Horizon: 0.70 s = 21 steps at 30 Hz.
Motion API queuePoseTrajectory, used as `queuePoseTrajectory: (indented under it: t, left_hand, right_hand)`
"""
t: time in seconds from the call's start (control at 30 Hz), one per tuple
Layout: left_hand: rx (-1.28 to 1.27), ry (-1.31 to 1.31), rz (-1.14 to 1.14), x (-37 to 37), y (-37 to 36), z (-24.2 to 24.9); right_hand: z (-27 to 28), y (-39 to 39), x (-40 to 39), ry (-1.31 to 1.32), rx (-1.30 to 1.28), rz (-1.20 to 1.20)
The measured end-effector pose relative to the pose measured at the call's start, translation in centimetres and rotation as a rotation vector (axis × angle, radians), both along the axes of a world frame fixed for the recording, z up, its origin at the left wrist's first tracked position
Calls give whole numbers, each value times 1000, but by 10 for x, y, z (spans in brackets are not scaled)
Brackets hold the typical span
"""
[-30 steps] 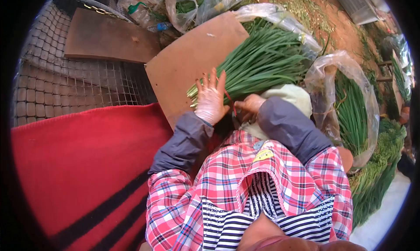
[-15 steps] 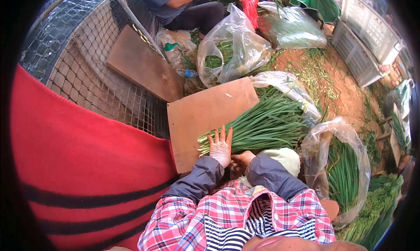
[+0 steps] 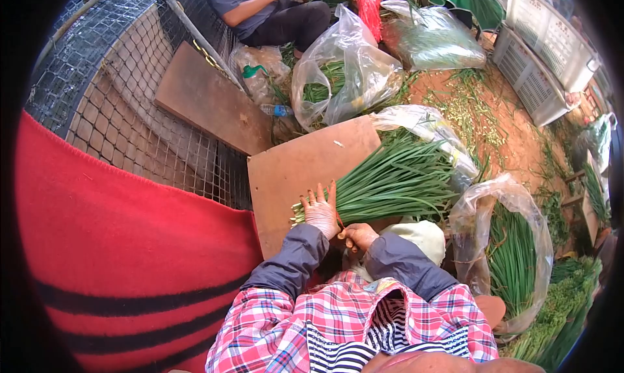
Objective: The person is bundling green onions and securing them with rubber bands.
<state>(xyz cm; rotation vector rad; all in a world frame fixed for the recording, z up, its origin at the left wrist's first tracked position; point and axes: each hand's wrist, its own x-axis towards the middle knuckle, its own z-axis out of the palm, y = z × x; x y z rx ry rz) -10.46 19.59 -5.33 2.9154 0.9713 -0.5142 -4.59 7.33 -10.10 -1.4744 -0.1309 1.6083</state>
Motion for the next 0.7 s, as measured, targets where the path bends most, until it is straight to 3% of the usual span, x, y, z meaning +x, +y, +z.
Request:
queuePoseTrajectory:
  t: [0.13, 0.27, 0.43, 0.57, 0.67, 0.7]
  left_hand:
    - [-94, -67, 36, -3, 12, -1]
    - [-42, -130, 11, -8, 12, -18]
    - [66, -197, -31, -10, 8, -29]
    - [150, -181, -50, -10, 10, -54]
    - [157, -252, -35, -9, 8, -55]
    - [89, -275, -36, -10, 9, -45]
  right_hand:
    - [-5, 0, -7, -13, 217, -85]
    - [5, 0, -14, -150, 206, -104]
    - [34, 19, -2, -17, 152, -174]
    - [25, 51, 7, 14, 143, -256]
    - [31, 46, 8, -164, 103, -130]
    - [44, 41, 19, -104, 32, 8]
